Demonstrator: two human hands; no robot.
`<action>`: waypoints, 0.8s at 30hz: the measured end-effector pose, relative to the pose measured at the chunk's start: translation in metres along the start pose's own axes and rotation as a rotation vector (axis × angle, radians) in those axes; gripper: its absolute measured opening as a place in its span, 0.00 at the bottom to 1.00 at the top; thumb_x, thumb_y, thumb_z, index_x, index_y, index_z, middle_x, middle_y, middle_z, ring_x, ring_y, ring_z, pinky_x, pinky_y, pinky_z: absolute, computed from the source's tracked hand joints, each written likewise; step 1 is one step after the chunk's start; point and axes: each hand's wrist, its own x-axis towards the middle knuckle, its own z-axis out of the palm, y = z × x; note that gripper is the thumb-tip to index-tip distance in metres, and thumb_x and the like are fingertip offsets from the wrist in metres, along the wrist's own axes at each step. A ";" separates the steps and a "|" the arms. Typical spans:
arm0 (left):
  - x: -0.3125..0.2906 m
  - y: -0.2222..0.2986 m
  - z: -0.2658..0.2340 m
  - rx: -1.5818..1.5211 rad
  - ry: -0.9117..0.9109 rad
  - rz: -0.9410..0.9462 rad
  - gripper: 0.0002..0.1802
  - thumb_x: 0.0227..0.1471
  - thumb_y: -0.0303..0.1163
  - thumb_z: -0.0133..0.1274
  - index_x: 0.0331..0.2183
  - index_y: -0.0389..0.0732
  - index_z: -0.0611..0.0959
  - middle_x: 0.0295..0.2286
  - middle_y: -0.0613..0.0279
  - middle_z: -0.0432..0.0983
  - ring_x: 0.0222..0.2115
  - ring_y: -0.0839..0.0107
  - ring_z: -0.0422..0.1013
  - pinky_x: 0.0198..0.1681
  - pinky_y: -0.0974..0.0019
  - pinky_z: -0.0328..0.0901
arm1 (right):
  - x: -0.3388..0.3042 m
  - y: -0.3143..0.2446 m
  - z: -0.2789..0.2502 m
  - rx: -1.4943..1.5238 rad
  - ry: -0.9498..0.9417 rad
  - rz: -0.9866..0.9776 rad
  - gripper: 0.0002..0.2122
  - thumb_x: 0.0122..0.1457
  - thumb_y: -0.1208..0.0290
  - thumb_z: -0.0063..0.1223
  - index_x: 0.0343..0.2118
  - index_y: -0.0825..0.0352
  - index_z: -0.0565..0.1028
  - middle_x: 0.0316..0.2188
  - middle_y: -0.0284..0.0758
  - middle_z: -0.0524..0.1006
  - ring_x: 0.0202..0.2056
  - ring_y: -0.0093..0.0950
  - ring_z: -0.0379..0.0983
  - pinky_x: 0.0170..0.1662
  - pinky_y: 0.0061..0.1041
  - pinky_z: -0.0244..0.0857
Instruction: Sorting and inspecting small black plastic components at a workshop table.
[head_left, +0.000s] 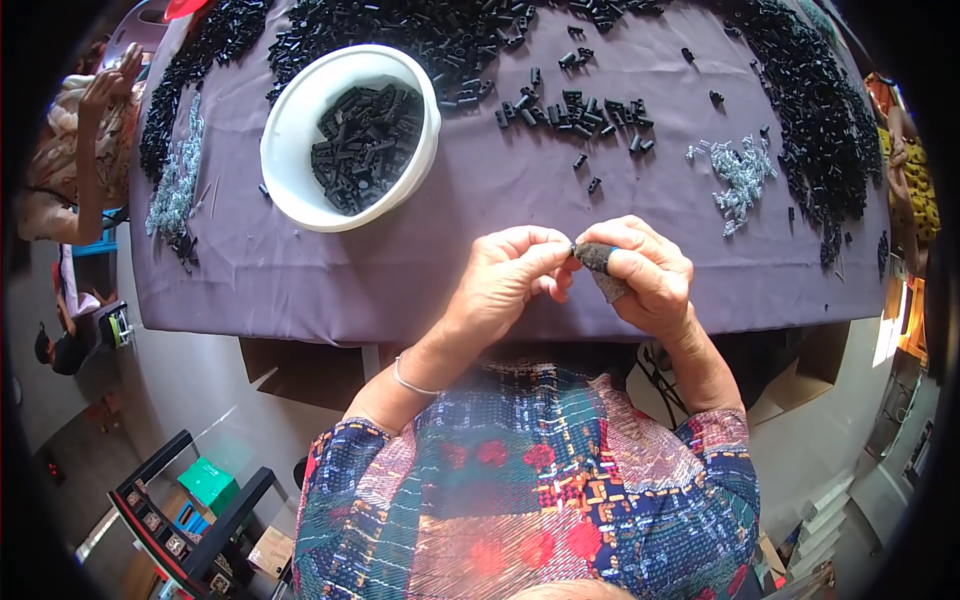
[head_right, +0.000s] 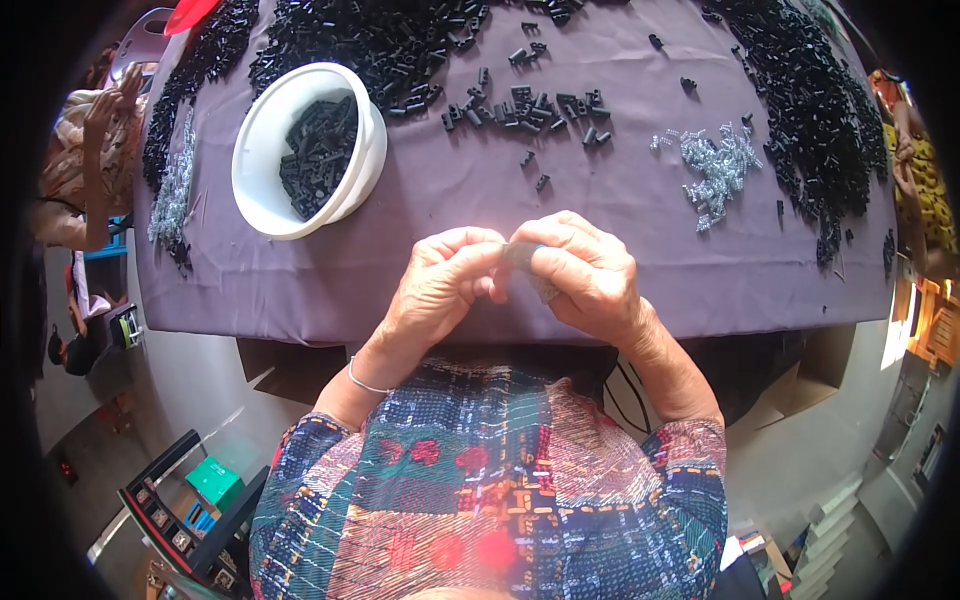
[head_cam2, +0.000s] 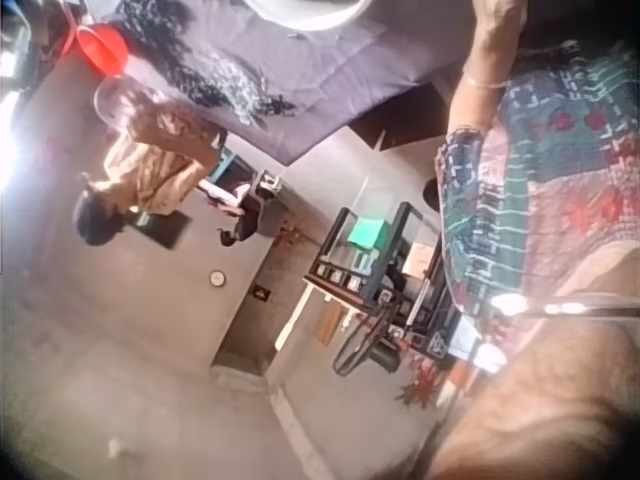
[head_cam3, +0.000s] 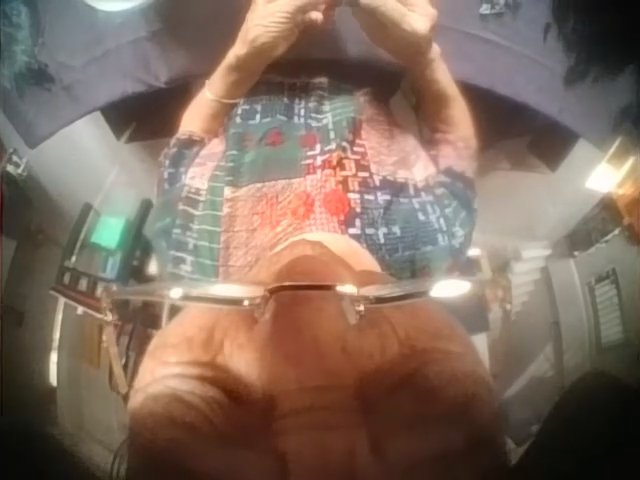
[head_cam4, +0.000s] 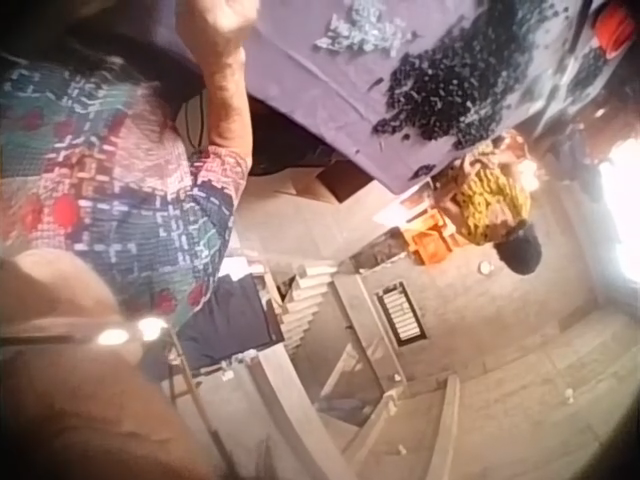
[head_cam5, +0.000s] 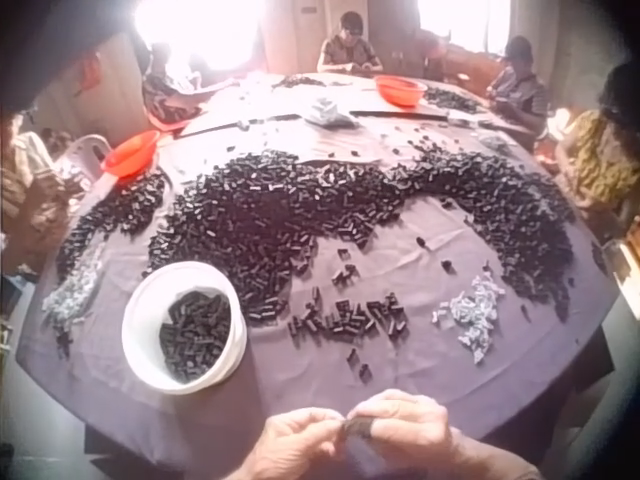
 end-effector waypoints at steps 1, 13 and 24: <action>0.001 -0.001 0.001 -0.011 0.002 0.014 0.08 0.53 0.30 0.54 0.32 0.35 0.79 0.27 0.62 0.77 0.25 0.77 0.71 0.28 0.75 0.66 | 0.000 0.001 0.000 0.000 0.000 -0.001 0.08 0.39 0.87 0.56 0.23 0.73 0.71 0.29 0.42 0.77 0.27 0.36 0.75 0.30 0.27 0.70; 0.007 0.002 0.003 -0.098 0.043 0.088 0.08 0.53 0.29 0.53 0.33 0.34 0.78 0.28 0.60 0.76 0.27 0.75 0.72 0.29 0.74 0.68 | 0.000 0.013 0.006 0.108 0.025 0.082 0.11 0.40 0.87 0.56 0.29 0.71 0.74 0.31 0.40 0.77 0.29 0.34 0.75 0.31 0.25 0.70; 0.008 0.000 0.008 -0.279 0.063 0.067 0.09 0.54 0.29 0.52 0.38 0.36 0.76 0.35 0.57 0.77 0.34 0.72 0.73 0.36 0.71 0.69 | -0.003 -0.005 0.019 -0.182 0.086 0.215 0.21 0.41 0.78 0.61 0.41 0.73 0.71 0.37 0.45 0.75 0.38 0.41 0.73 0.39 0.32 0.70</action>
